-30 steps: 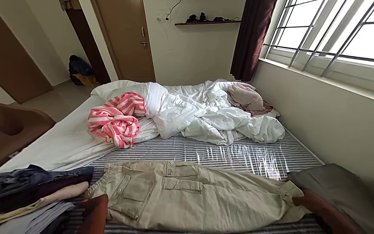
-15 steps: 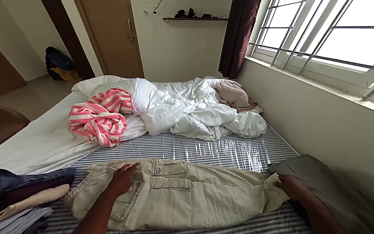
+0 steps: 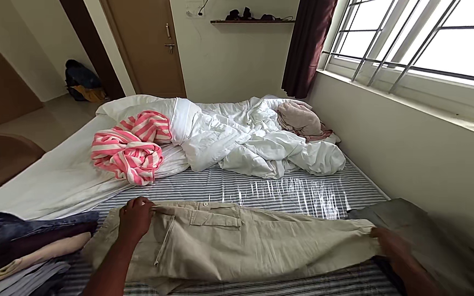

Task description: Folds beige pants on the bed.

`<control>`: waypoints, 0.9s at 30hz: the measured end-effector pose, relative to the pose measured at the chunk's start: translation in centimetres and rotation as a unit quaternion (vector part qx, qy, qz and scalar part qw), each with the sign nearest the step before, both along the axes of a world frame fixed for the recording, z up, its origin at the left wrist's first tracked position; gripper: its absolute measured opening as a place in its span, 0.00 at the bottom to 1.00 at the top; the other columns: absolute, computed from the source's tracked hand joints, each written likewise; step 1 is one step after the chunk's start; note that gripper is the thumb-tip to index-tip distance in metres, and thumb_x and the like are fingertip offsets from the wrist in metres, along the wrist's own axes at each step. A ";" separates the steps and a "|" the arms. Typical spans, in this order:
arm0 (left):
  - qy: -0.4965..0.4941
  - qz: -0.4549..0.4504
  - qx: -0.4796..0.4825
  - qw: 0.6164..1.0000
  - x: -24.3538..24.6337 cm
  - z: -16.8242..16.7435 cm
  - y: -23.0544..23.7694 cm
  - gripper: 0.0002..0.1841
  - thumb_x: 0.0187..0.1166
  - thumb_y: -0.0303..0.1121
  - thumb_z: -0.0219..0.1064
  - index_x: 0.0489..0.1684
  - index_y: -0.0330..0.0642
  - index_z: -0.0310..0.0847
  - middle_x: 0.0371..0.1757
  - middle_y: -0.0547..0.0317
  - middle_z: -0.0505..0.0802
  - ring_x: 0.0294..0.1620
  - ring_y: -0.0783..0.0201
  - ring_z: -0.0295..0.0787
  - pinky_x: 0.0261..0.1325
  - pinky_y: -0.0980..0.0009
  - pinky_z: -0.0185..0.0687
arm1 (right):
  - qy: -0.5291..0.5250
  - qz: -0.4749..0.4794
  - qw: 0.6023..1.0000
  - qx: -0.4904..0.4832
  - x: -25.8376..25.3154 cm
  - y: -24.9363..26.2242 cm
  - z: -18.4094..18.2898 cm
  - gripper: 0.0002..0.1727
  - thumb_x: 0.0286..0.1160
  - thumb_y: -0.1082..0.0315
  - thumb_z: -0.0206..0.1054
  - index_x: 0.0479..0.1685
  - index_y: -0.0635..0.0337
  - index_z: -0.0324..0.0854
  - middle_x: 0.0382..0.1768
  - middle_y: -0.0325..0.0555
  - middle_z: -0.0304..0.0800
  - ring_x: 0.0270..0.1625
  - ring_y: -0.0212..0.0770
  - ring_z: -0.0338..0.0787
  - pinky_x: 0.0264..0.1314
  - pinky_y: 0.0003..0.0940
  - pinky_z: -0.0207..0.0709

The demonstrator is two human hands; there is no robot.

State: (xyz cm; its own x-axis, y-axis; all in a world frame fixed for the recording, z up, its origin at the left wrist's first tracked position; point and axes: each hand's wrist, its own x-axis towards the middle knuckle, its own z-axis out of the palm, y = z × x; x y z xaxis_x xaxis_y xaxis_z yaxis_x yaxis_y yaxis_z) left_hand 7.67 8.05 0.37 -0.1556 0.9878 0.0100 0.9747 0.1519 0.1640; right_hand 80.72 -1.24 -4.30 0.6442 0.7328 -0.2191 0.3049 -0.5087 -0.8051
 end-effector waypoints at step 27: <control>-0.152 0.173 -0.060 0.971 -5.3 -2.1 -1.0 0.34 0.81 0.47 0.71 0.86 0.44 0.69 0.89 0.35 0.67 0.90 0.31 0.57 0.81 0.25 0.54 | -0.190 0.164 0.938 -0.240 -2.2 2.7 -1.3 0.32 0.79 0.55 0.72 0.75 0.68 0.76 0.68 0.71 0.84 0.74 0.68 0.82 0.76 0.69 0.70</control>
State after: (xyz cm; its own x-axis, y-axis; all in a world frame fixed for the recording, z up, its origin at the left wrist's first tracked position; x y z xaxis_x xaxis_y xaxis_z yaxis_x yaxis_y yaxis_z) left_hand 2.33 7.00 -1.71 -0.4564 0.8669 -0.2004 0.7710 0.4977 0.3972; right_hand 78.56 1.42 -5.63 0.4990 0.7815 -0.3744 0.7272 -0.6126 -0.3096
